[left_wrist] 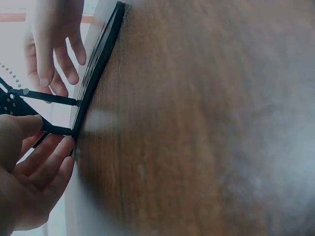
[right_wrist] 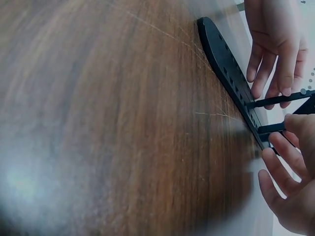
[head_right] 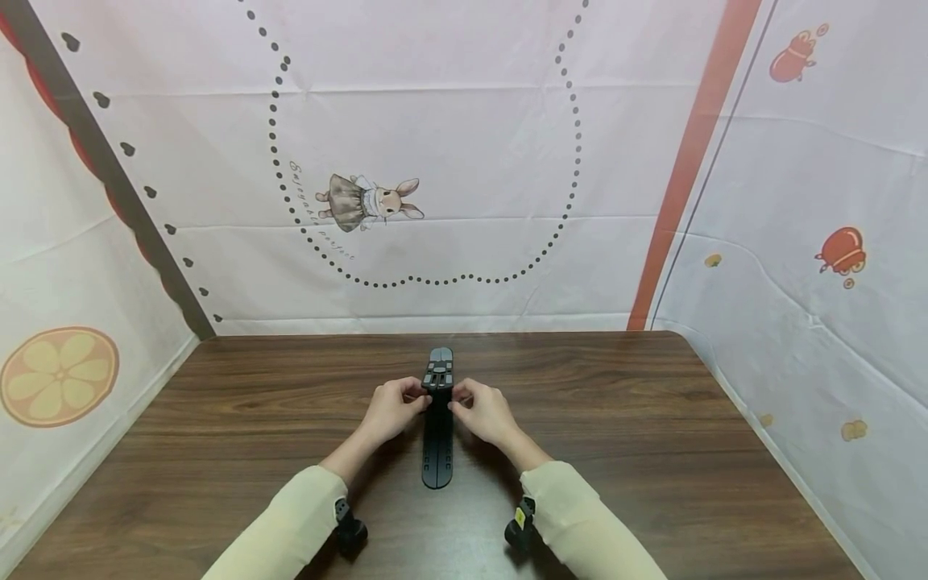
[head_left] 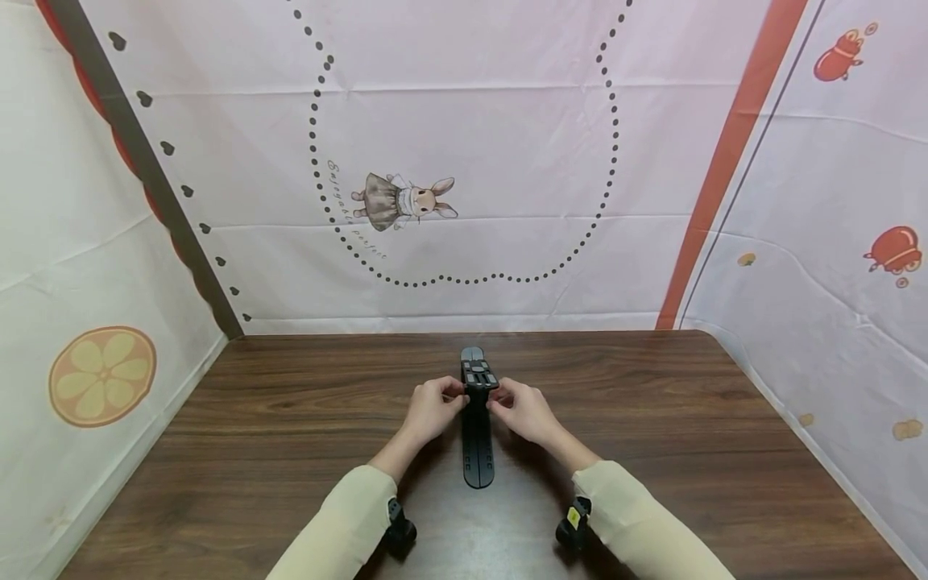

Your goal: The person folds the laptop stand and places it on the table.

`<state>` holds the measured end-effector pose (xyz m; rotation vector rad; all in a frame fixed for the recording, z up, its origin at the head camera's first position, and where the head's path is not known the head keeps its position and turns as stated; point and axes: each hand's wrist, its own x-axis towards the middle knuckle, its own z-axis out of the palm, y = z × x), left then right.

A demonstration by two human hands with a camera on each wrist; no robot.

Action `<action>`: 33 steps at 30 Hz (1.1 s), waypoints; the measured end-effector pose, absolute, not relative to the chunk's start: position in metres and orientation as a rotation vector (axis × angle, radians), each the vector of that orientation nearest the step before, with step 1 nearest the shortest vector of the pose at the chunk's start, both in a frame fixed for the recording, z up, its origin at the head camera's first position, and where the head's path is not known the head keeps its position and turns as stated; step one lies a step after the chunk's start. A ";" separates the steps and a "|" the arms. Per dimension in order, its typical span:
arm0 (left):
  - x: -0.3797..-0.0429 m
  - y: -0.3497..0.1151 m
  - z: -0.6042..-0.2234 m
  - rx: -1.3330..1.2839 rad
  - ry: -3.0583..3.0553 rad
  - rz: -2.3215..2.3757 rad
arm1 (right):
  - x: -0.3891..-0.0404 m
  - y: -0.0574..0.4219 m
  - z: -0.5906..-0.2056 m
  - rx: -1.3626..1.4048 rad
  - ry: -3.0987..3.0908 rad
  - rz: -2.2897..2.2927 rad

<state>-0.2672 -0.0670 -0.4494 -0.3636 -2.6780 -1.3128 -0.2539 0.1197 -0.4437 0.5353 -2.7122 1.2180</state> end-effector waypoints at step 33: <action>-0.272 -0.062 -0.452 -0.392 -2.659 -1.136 | -0.265 0.110 -0.451 0.500 -2.704 1.060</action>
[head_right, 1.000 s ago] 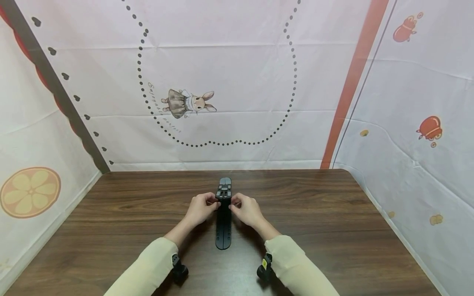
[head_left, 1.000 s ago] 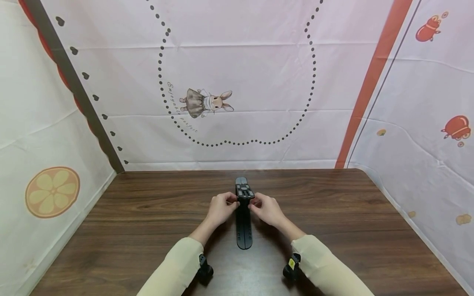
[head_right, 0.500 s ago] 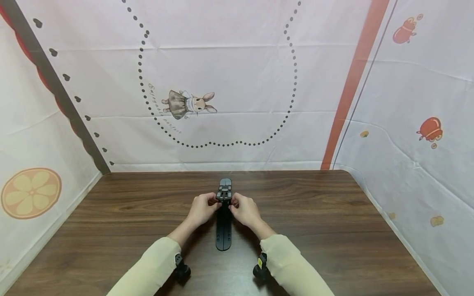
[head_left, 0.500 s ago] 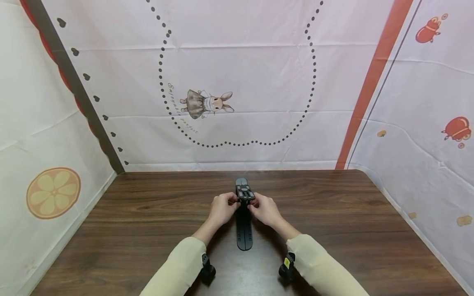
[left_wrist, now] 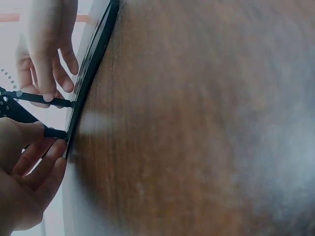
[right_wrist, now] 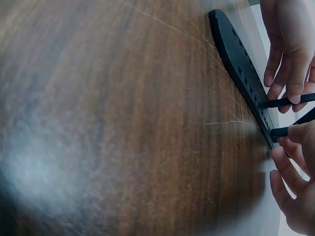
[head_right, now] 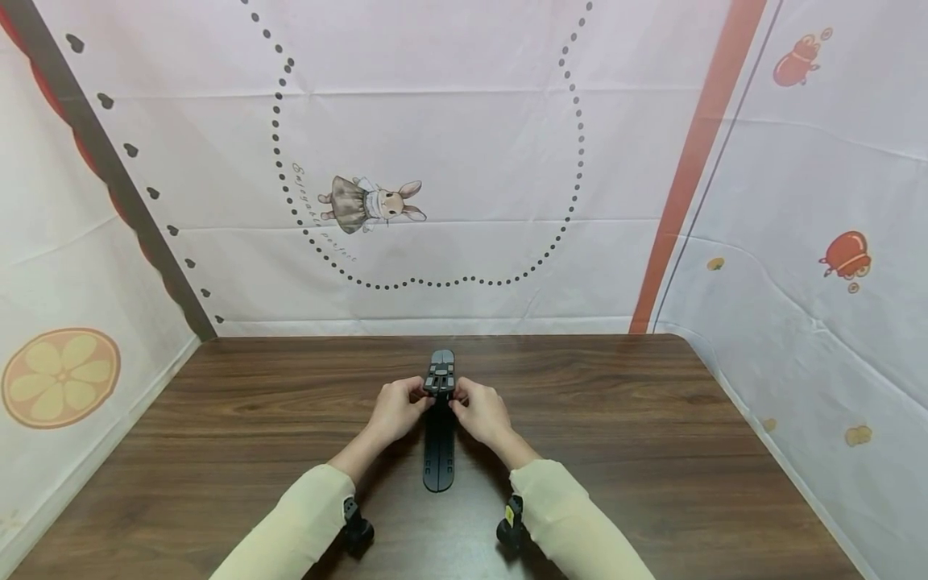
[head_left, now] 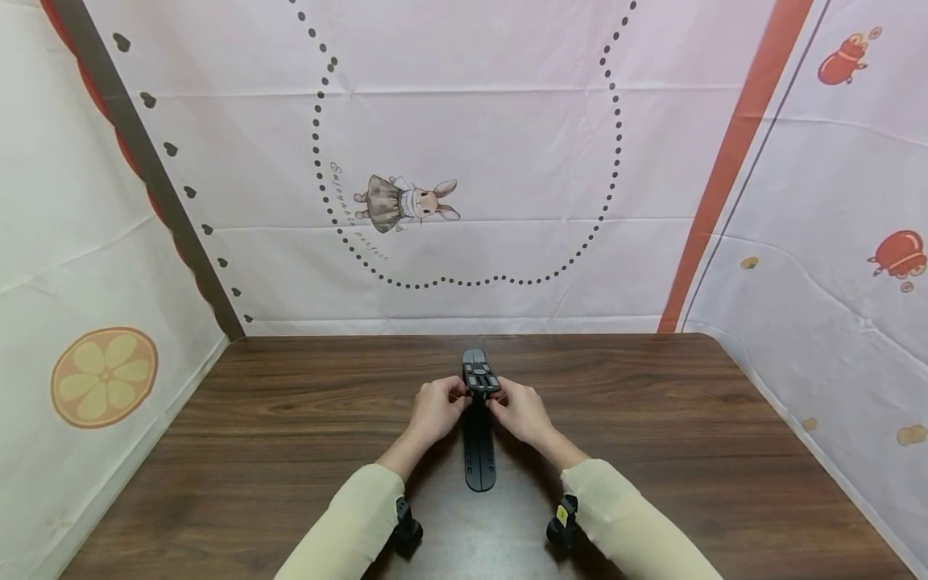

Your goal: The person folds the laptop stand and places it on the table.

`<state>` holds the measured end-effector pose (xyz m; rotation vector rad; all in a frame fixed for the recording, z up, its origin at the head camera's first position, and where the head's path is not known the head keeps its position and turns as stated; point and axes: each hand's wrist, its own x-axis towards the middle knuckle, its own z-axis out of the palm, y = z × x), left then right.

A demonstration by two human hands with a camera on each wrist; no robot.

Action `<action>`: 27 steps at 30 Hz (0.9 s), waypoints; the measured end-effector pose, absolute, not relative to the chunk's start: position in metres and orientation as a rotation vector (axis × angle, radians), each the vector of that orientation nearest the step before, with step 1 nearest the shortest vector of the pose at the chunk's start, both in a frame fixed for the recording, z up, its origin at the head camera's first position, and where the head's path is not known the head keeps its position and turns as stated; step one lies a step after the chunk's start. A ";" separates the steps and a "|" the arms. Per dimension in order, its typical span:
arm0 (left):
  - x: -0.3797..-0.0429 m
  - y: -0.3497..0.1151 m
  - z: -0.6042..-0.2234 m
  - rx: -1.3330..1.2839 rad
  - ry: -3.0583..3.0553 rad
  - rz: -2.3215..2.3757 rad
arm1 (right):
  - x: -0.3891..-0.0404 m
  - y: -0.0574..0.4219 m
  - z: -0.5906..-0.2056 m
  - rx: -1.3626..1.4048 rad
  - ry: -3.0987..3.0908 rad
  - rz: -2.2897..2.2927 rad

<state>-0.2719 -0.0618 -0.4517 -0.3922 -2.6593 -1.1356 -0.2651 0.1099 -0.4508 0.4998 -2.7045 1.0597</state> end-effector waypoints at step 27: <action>-0.278 -0.057 -0.447 -0.356 -2.542 -1.215 | -0.271 0.110 -0.440 0.500 -2.643 1.065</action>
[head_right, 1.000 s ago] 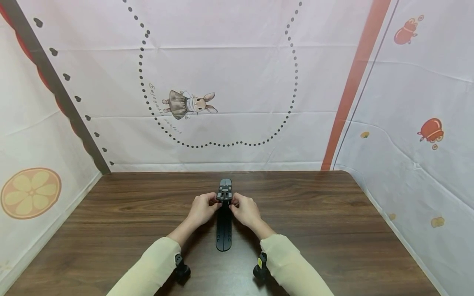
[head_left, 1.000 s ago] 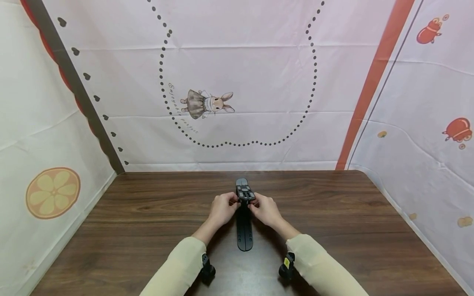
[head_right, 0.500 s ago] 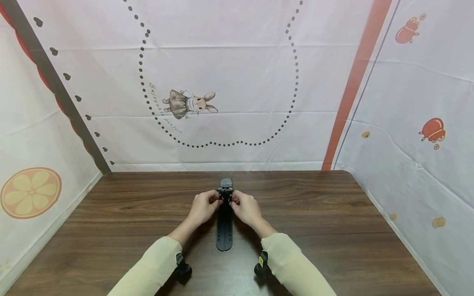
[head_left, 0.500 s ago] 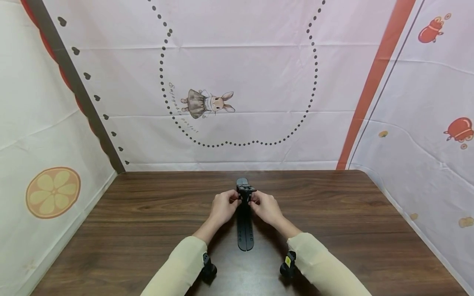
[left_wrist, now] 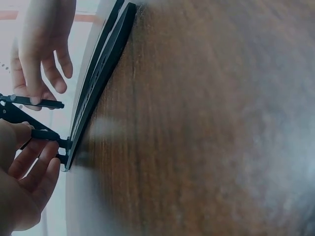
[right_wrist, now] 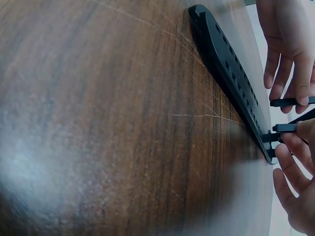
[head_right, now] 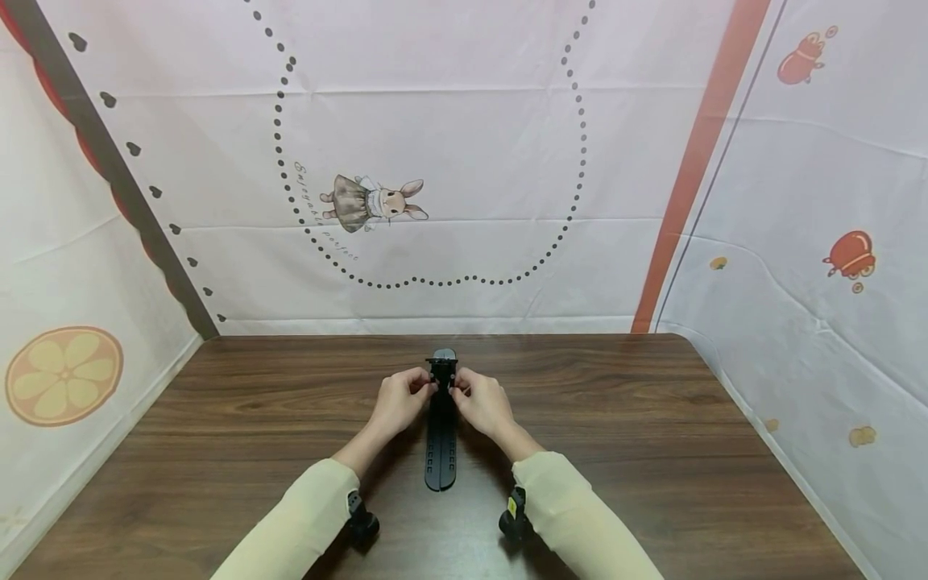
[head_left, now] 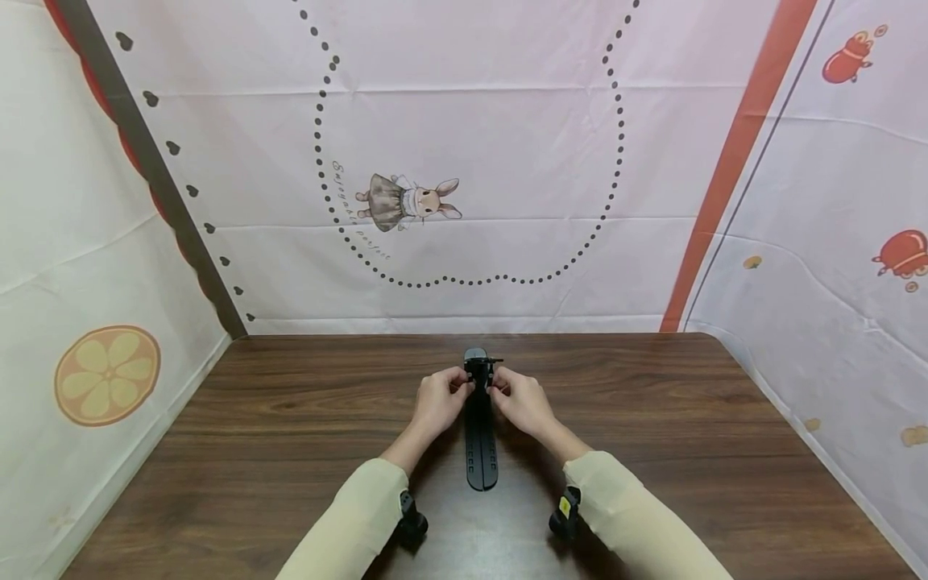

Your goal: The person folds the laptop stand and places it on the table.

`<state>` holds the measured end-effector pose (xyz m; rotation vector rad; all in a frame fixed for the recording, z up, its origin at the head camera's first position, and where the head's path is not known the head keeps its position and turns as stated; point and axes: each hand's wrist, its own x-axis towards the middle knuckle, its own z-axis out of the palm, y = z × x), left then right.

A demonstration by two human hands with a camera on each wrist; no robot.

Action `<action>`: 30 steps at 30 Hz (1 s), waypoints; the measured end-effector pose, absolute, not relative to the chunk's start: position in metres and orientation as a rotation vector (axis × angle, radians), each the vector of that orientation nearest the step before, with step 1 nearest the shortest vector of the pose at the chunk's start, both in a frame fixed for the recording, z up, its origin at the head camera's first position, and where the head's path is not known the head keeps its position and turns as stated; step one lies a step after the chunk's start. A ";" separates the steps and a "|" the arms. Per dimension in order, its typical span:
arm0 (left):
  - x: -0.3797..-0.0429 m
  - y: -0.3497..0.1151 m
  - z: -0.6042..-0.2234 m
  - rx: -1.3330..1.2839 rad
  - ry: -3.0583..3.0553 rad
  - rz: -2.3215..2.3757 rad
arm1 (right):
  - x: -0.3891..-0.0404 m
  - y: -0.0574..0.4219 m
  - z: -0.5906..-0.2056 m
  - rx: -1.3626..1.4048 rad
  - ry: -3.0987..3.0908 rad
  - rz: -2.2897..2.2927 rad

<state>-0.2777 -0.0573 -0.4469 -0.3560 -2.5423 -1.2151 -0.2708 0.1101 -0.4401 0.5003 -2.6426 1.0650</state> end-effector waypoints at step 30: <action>-0.284 -0.058 -0.446 -0.288 -2.543 -1.265 | -0.276 0.111 -0.438 0.493 -2.618 1.144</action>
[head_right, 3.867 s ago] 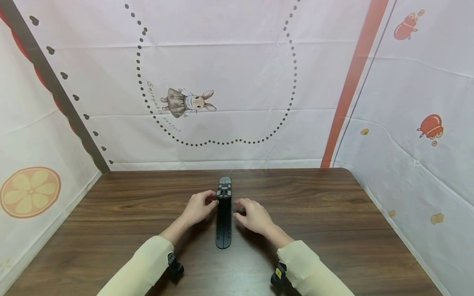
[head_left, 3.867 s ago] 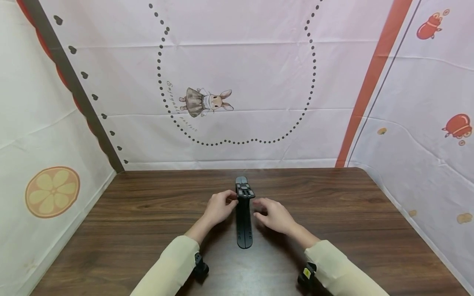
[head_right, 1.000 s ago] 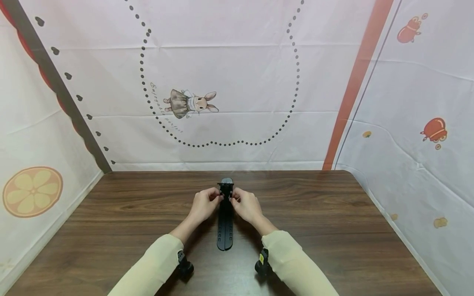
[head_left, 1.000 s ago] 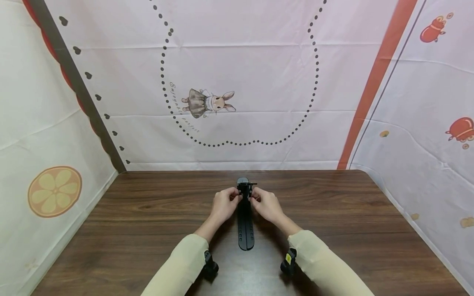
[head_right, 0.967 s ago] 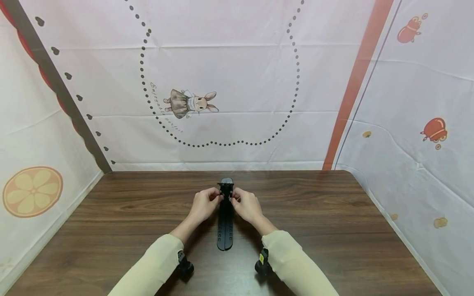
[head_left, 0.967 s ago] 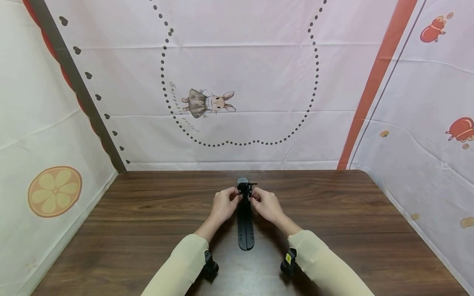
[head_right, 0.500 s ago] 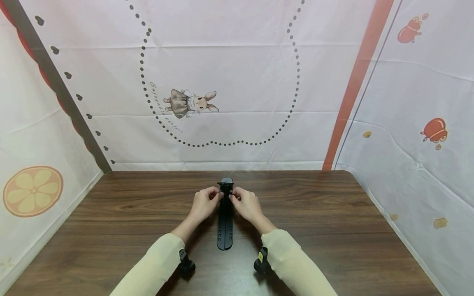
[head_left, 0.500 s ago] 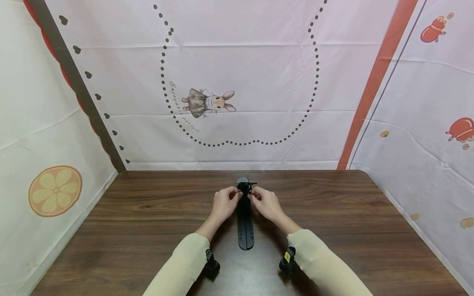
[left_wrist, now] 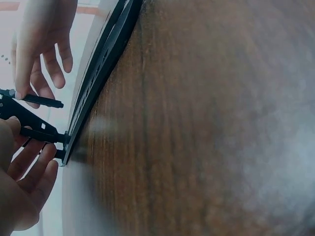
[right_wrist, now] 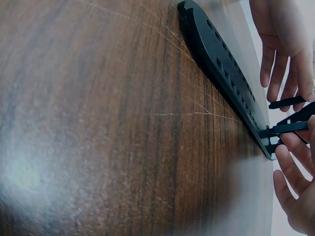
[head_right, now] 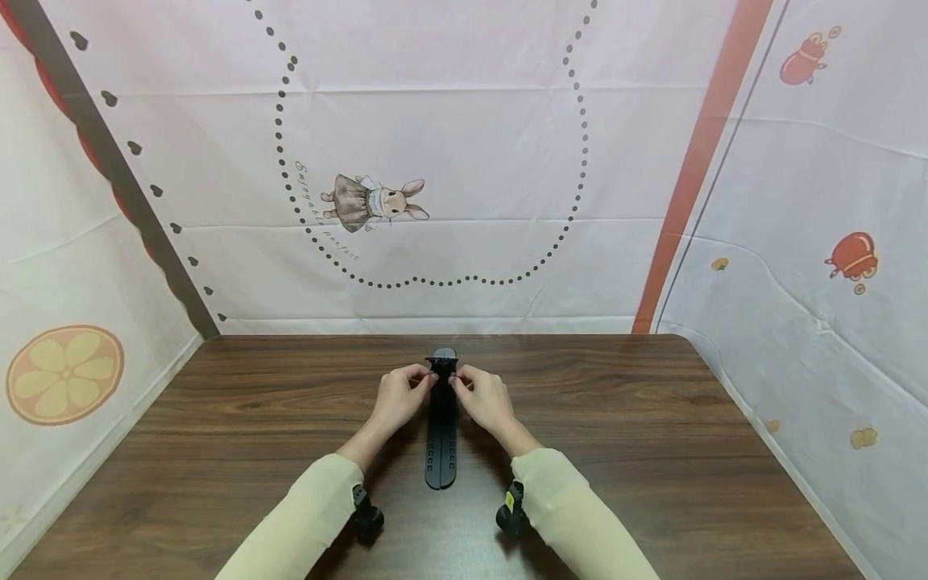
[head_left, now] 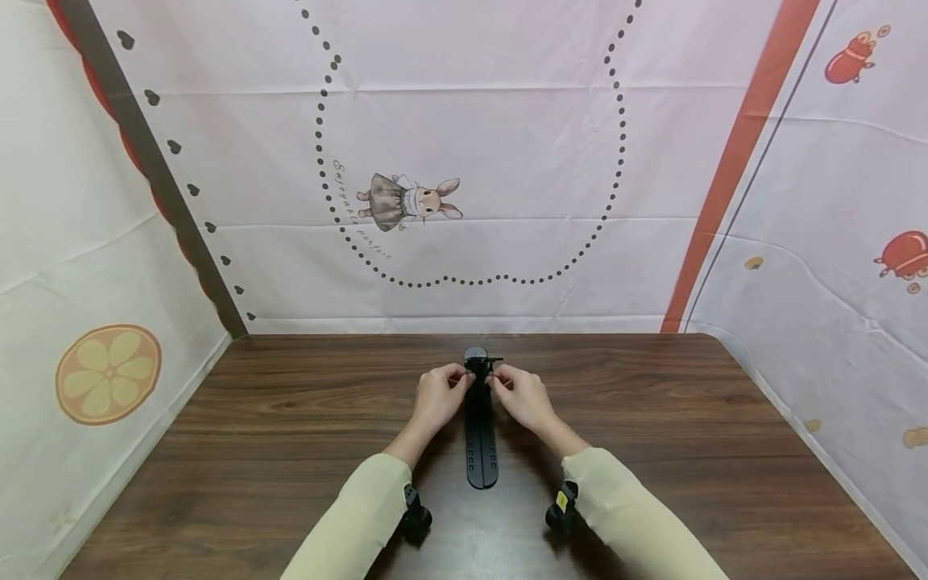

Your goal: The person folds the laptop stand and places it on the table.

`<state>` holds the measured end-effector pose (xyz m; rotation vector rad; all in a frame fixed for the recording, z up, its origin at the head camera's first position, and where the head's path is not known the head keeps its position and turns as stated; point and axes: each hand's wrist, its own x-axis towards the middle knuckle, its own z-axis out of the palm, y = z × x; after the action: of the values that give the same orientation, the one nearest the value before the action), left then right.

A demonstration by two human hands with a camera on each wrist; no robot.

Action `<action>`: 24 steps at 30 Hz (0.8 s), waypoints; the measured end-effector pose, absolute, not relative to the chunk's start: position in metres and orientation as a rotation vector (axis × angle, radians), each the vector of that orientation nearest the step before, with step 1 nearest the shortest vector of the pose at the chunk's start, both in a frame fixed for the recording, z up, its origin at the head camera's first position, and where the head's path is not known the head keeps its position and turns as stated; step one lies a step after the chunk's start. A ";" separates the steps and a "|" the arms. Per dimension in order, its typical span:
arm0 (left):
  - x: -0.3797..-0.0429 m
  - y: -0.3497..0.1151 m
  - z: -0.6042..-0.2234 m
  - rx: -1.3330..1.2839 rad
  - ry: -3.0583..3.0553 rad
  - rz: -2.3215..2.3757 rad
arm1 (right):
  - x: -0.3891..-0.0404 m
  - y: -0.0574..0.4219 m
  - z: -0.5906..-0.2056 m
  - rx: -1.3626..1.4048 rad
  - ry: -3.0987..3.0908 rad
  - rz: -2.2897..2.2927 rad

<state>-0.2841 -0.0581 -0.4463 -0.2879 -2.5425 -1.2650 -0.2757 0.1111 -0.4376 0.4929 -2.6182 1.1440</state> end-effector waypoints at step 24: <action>-0.290 -0.056 -0.441 -0.167 -2.546 -1.246 | -0.285 0.108 -0.436 0.354 -2.632 1.030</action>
<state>-0.2898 -0.0564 -0.4407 -0.1670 -2.5458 -1.2455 -0.2852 0.1085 -0.4360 0.3536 -2.6320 1.0300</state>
